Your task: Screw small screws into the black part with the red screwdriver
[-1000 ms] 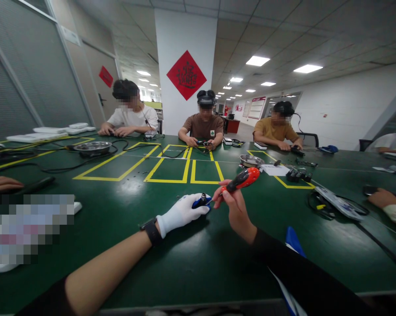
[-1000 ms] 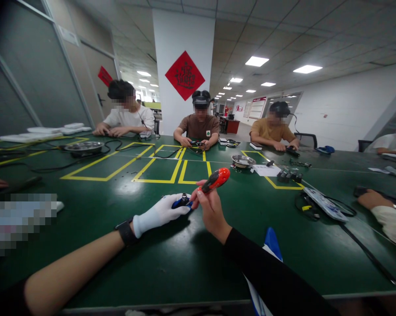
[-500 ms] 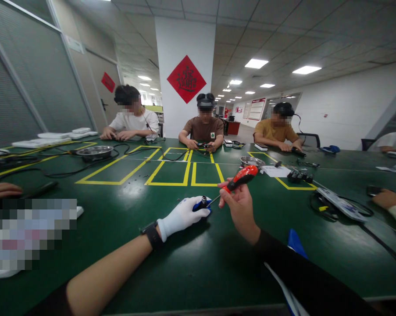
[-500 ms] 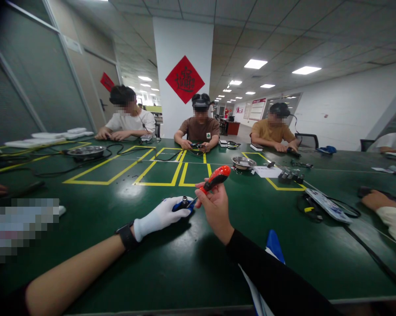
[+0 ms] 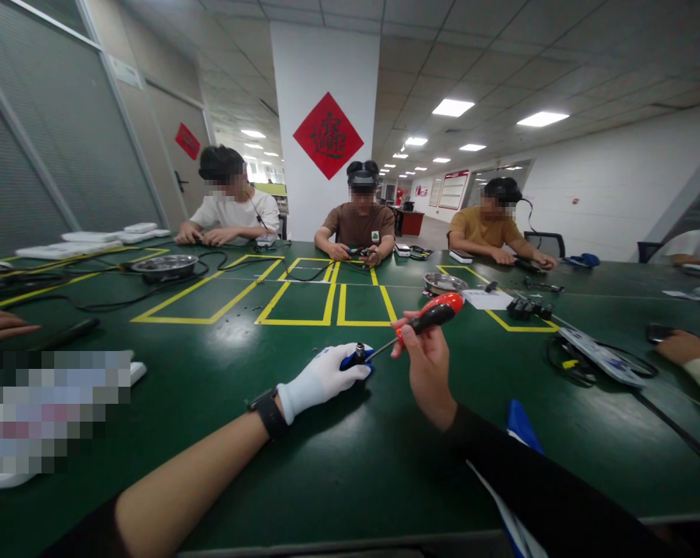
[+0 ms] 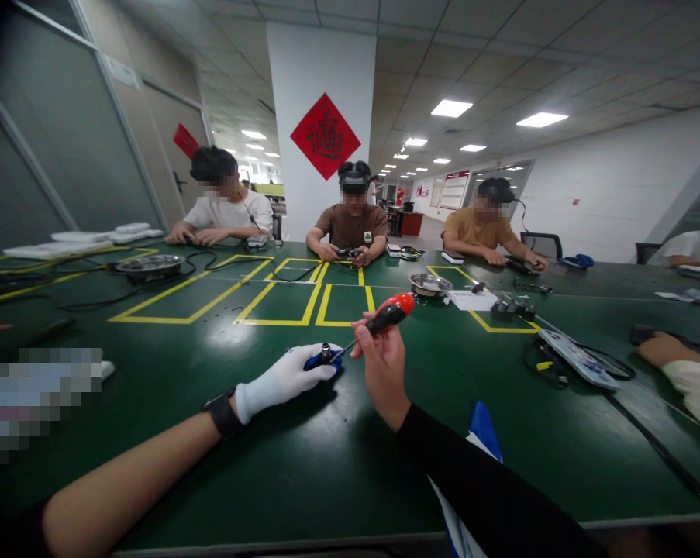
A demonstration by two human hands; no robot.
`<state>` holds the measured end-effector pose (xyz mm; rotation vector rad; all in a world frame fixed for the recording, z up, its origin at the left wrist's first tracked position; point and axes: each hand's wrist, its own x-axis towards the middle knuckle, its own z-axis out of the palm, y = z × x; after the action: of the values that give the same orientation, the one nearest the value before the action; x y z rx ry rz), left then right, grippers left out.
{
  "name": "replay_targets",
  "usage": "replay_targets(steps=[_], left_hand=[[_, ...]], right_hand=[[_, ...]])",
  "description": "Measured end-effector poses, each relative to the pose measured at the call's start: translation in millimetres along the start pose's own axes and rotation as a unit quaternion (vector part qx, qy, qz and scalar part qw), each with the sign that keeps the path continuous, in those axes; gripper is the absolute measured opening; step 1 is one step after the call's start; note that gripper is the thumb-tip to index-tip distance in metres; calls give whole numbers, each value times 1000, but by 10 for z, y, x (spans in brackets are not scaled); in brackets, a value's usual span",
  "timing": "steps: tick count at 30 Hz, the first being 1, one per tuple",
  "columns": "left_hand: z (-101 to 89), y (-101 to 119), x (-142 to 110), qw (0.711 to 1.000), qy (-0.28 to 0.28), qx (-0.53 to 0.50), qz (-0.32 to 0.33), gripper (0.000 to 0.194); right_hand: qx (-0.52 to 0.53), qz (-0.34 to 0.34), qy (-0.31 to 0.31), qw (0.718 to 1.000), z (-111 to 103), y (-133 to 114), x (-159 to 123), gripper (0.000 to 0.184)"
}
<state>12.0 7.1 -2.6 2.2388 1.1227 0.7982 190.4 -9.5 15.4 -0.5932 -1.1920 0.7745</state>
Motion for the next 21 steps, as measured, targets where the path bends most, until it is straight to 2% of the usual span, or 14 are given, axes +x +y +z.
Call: replay_targets(steps=[4, 7, 11, 14, 17, 21], left_hand=[[-2, -7, -6, 1000, -2, 1, 1, 35], [1, -30, -12, 1000, -8, 5, 7, 41], [7, -86, -12, 998, 20, 49, 30, 57], [6, -116, -9, 993, 55, 97, 36, 74], [4, -120, -12, 992, 50, 106, 40, 72], [20, -116, -17, 994, 46, 82, 53, 75]], right_hand=[[0, -20, 59, 998, -27, -15, 20, 19], [13, -3, 93, 996, -89, 38, 89, 22], [63, 81, 145, 984, -186, 173, 188, 33], [96, 167, 153, 969, -236, 263, 229, 38], [90, 216, 147, 961, -260, 314, 242, 41], [80, 233, 150, 958, -272, 337, 249, 41]])
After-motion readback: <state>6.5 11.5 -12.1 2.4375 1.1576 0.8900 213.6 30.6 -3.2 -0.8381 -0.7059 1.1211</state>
